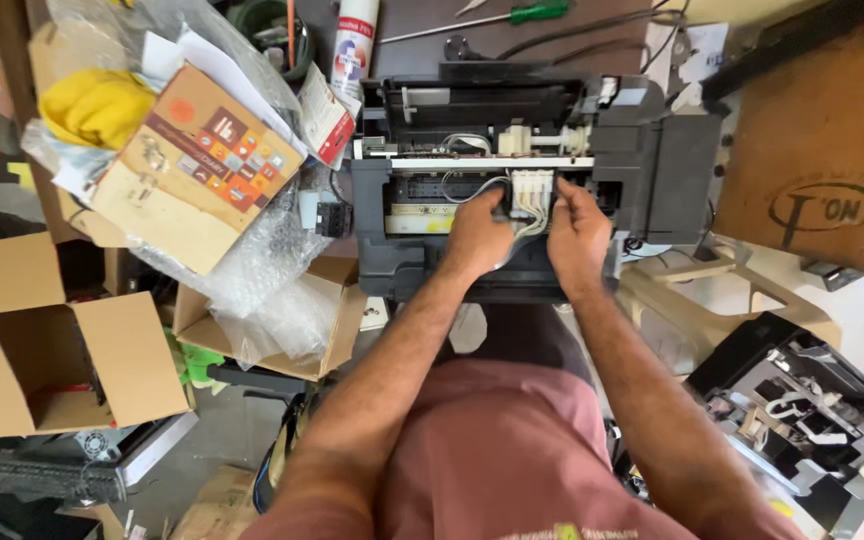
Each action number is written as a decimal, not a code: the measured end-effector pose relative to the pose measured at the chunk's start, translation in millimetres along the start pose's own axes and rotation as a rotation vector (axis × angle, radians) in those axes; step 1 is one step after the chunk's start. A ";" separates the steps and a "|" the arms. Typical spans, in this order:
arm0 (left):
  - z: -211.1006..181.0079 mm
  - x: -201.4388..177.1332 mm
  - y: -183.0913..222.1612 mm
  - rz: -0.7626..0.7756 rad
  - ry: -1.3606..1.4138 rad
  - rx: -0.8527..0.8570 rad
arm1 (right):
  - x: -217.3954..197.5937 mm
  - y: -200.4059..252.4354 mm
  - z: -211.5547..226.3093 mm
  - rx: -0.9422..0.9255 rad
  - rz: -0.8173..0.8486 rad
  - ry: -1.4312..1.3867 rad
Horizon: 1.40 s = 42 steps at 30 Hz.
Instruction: The person manipulates ribbon cables and internal electronic components within the carriage area of a printer.
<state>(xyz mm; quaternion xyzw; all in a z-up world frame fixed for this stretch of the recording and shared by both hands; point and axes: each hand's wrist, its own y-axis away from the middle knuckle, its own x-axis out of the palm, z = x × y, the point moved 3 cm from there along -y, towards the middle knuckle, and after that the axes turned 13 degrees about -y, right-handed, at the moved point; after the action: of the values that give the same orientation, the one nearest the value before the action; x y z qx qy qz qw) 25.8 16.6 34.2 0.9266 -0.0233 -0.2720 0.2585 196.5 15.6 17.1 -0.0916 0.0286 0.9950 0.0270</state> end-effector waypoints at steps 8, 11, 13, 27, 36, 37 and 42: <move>-10.9 18.5 3.9 0.005 0.336 -0.145 | -13.6 -26.2 -11.6 0.481 0.307 -0.447; -10.7 19.8 -0.5 0.022 0.434 -0.082 | -20.2 -27.5 -21.1 0.594 0.325 -0.483; -11.1 22.0 -1.8 0.025 0.593 -0.039 | -16.5 -33.4 -27.4 0.587 0.368 -0.495; 30.3 31.5 -12.9 0.104 0.590 -0.127 | -21.8 -30.8 -11.9 0.584 0.384 -0.443; 23.2 27.1 -5.4 0.129 0.539 -0.116 | -26.0 -35.5 2.3 0.651 0.398 -0.219; 25.9 30.0 -2.3 0.096 0.566 -0.151 | -26.0 -33.6 2.3 0.618 0.384 -0.215; 28.5 37.2 3.7 0.069 0.500 -0.157 | -18.3 -28.8 6.4 0.540 0.367 -0.342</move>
<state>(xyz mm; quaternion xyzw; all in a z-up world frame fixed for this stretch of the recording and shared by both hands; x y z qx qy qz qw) 43.1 -6.7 -2.8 0.9408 0.0312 -0.0265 0.3364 215.0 43.7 25.2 0.0931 0.3010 0.9409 -0.1244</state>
